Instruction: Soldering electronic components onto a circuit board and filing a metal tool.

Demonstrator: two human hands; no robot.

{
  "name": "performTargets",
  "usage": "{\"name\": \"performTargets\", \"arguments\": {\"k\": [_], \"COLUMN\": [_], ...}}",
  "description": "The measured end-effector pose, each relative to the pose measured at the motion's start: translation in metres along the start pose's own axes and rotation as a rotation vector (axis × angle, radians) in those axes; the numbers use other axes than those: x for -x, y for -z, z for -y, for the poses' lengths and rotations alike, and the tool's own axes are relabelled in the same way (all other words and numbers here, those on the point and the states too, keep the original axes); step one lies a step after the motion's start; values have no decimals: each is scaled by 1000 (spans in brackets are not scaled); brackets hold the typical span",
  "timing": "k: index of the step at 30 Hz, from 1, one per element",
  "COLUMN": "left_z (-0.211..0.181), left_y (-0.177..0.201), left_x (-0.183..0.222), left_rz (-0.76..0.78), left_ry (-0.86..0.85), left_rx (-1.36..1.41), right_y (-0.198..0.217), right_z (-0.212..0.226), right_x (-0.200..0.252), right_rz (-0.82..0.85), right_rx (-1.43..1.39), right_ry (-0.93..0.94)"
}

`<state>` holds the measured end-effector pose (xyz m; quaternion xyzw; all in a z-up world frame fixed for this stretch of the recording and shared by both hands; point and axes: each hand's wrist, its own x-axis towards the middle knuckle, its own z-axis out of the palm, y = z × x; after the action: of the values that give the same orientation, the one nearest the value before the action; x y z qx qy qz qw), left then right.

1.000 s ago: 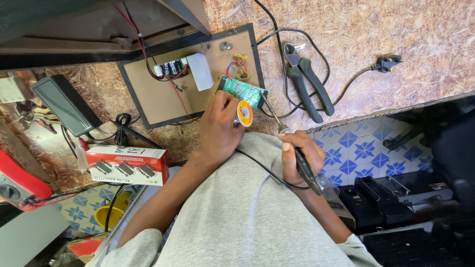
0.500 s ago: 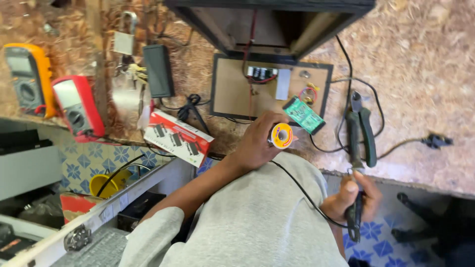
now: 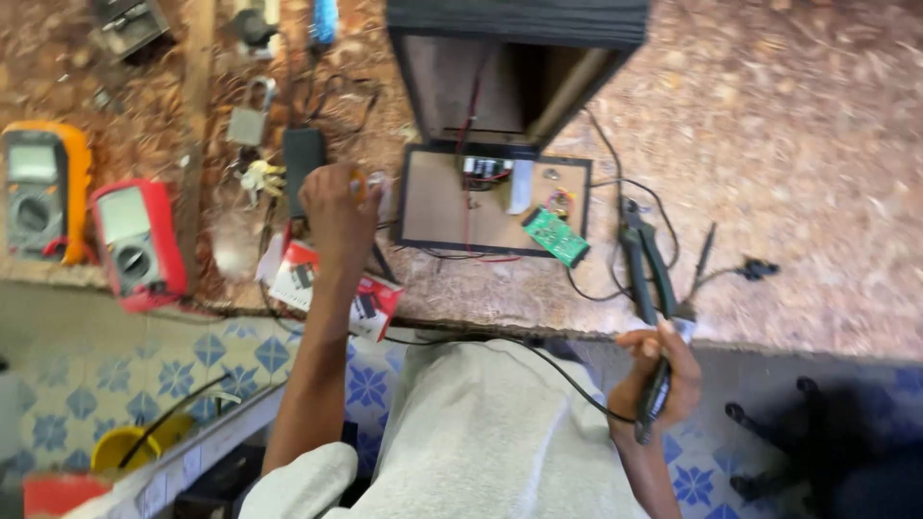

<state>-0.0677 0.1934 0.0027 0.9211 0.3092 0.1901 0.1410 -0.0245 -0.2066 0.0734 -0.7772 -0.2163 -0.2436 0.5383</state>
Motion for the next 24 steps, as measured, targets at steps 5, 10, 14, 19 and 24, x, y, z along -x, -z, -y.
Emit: {"name": "performTargets", "arguments": {"k": [5,10,14,19,24], "left_z": [-37,-139,-214,-247,-246], "left_y": [43,102,89,68,33], "left_x": [19,81,120,128,126], "left_rz": [70,121,1028,1217,1015], "left_ry": [-140,-295,-98,167,156], "left_rx": [118,572,1038,1139,1125], "right_y": [20,25,18,48,115], "right_z": [31,41,44,15,-95], "right_x": [0,24,15,-1,-18], "right_rz": [106,282,483,611,496], "right_rx": [129,218,221,105,262], "right_ry": [-150,-213,-92,-53,257]}}
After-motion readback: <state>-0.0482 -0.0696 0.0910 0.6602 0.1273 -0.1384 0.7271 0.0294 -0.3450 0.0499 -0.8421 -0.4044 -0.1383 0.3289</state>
